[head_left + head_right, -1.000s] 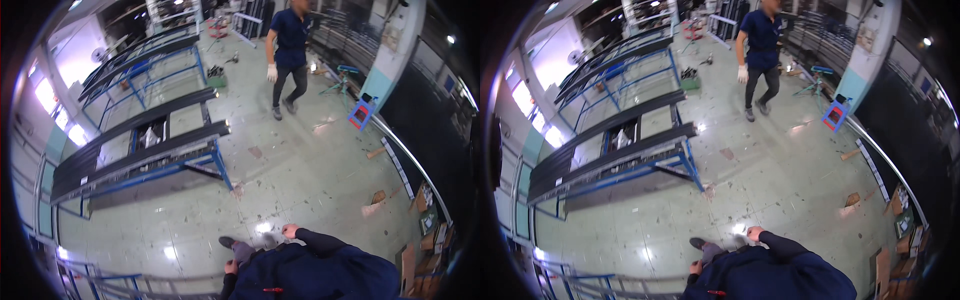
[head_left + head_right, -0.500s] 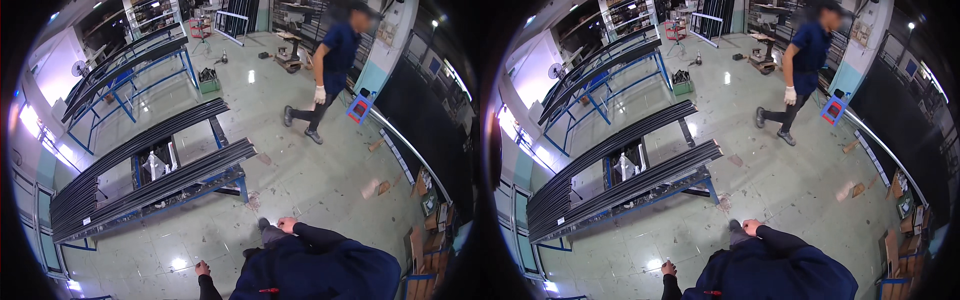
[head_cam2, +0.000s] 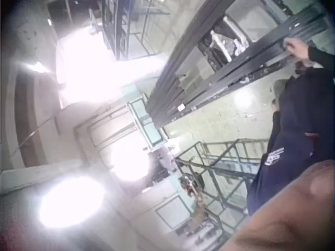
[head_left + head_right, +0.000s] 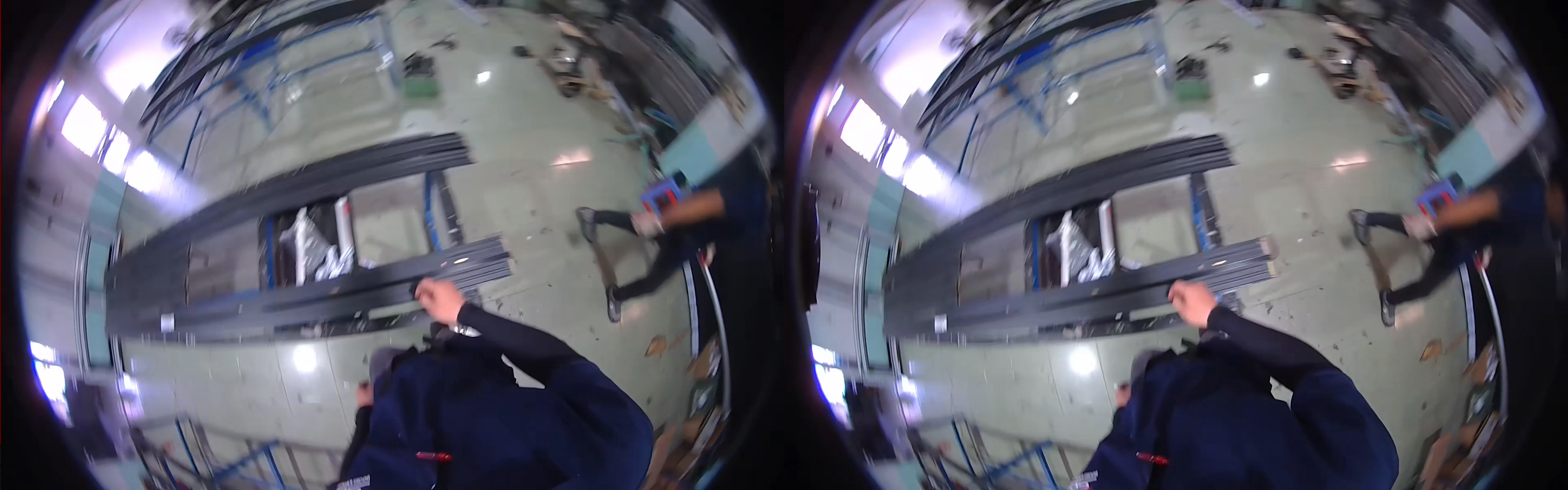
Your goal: The person moves through a workshop, picking up and placing various items including a plastic container, metal profiles, and a tape measure onto workbenches. They walk to a red tool cart, retrieve a plastic bag containing small hardware parts, and open it to inspect the contents.
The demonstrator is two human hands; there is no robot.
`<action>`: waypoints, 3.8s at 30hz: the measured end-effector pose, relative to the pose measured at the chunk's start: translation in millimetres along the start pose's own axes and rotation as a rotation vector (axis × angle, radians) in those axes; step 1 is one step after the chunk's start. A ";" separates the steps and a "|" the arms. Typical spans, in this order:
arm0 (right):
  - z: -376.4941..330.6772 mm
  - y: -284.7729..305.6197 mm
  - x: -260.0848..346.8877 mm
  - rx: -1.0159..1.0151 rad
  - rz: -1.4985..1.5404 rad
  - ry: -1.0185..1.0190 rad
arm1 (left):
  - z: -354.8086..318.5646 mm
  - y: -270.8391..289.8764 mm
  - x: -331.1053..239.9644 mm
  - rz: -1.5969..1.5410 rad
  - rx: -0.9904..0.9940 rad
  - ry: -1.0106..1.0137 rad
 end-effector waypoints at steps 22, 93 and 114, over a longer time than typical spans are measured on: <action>132.2 -53.9 -10.0 -0.146 -0.863 -0.325 | 240.2 299.3 -253.9 0.408 -0.216 -0.525; 148.4 -62.0 -17.0 -0.249 -0.811 -0.398 | 335.1 231.7 -291.7 0.202 0.330 -0.354; 136.5 -66.0 -10.8 -0.336 -0.820 -0.395 | 222.0 246.8 -307.6 0.377 0.037 -0.767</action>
Point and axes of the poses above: each hand's wrist, its own z-axis towards the middle knuckle, its own y-axis out of the back of the hand, x = y × z, the point moved 4 cm from there along z, towards the middle knuckle, and after that the axes turned 4 degrees about -y, right-handed, at the moved point
